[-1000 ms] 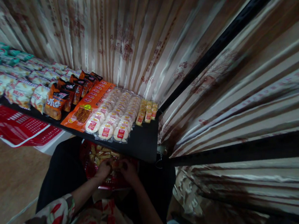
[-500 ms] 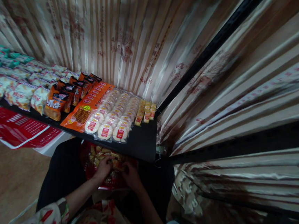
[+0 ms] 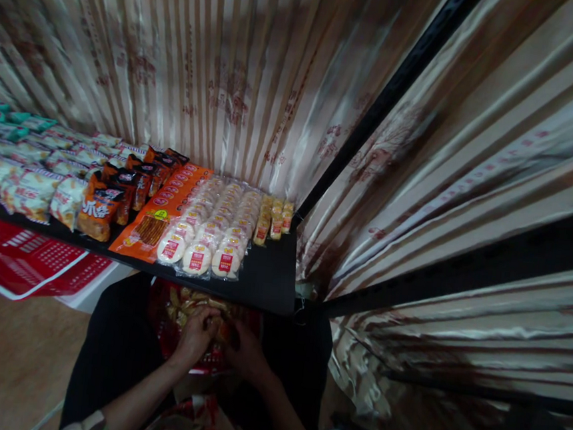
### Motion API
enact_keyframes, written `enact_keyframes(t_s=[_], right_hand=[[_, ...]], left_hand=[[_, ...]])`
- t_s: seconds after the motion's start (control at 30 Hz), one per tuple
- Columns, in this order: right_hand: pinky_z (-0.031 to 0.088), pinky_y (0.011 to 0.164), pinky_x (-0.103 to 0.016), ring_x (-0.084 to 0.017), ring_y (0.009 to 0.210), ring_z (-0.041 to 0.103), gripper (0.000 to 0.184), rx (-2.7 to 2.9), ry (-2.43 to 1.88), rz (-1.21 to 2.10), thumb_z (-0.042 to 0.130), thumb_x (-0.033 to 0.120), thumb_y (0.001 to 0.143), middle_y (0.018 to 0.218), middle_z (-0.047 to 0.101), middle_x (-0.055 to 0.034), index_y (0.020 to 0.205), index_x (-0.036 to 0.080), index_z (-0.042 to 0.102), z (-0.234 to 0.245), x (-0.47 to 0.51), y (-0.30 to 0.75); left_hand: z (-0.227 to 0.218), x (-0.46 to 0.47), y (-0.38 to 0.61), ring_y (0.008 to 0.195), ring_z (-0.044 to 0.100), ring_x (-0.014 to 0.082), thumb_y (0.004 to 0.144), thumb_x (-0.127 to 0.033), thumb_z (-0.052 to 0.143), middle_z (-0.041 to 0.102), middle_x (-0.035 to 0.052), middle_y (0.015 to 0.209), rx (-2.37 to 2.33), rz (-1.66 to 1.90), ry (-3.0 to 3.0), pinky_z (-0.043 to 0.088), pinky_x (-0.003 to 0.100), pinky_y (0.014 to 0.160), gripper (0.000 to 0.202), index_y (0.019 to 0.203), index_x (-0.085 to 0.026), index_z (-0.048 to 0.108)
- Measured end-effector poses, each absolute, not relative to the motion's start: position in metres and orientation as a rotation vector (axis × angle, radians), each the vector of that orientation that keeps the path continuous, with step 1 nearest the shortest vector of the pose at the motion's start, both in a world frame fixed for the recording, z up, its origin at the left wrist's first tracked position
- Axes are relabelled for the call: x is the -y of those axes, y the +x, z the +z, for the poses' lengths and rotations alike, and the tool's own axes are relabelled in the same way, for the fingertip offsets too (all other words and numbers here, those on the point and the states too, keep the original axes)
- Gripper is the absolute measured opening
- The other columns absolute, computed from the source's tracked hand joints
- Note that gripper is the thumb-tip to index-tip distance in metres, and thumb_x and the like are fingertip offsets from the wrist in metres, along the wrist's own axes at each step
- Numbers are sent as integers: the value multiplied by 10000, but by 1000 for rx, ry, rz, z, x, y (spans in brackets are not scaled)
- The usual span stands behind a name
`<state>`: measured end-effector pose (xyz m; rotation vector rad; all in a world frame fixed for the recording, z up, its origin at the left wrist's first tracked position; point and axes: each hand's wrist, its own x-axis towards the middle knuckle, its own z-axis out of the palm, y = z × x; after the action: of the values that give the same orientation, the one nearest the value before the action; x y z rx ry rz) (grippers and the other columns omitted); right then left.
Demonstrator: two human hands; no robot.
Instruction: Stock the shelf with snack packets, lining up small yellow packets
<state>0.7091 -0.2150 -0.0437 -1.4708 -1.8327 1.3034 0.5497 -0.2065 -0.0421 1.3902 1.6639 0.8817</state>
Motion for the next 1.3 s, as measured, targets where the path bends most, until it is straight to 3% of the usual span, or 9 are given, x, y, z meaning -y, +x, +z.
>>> enact_keyframes(t_s=[0.17, 0.33, 0.57, 0.83, 1.07, 1.17, 1.3], right_hand=[[443, 904, -334, -223, 1029, 596, 375, 1849, -1471, 1330, 581, 171, 700, 1109, 643, -99, 1074, 170, 601, -29, 215, 706], [475, 775, -285, -210, 900, 645, 286, 1900, -1444, 1338, 550, 176, 724, 995, 689, -67, 992, 202, 648, -12, 212, 697], [447, 849, -311, -216, 974, 608, 286, 1871, -1464, 1149, 533, 221, 768, 1056, 656, -90, 1039, 180, 610, -8, 211, 699], [467, 735, -296, -196, 831, 612, 218, 1716, -1507, 1021, 562, 243, 751, 919, 652, -75, 954, 165, 588, 16, 207, 702], [450, 683, -271, -170, 744, 570, 108, 1623, -1558, 704, 564, 293, 759, 802, 600, -30, 806, 198, 585, 32, 188, 711], [449, 619, -268, -166, 679, 551, 202, 1517, -1613, 629, 538, 399, 786, 744, 564, -22, 740, 204, 563, 32, 174, 716], [470, 579, -278, -160, 622, 551, 295, 1394, -1649, 594, 521, 460, 765, 775, 553, -27, 858, 190, 592, 27, 154, 721]], left_hand=[[-19, 211, 552, 968, 584, 224, 728, -156, 497, 655, 61, 946, -1594, 849, 1548, 432, 352, 901, 215, 854, -208, 665], [7, 209, 561, 919, 576, 233, 810, -216, 473, 662, 64, 892, -1493, 809, 1679, 434, 348, 844, 191, 834, -210, 662], [26, 198, 566, 897, 559, 215, 827, -167, 448, 642, 60, 877, -1424, 867, 1781, 434, 324, 814, 190, 826, -203, 634], [47, 179, 577, 839, 588, 190, 792, -124, 461, 657, 44, 823, -1375, 998, 1848, 480, 332, 776, 195, 803, -193, 643], [64, 159, 591, 925, 601, 183, 821, -162, 478, 667, 59, 934, -1308, 1156, 1881, 490, 348, 853, 171, 878, -189, 636], [60, 152, 600, 980, 590, 185, 821, -149, 455, 653, 77, 1001, -1306, 1238, 1880, 477, 366, 907, 210, 948, -175, 621], [54, 141, 613, 1043, 573, 195, 783, -94, 419, 622, 120, 1080, -1360, 1297, 1850, 468, 383, 943, 319, 1063, -128, 568]])
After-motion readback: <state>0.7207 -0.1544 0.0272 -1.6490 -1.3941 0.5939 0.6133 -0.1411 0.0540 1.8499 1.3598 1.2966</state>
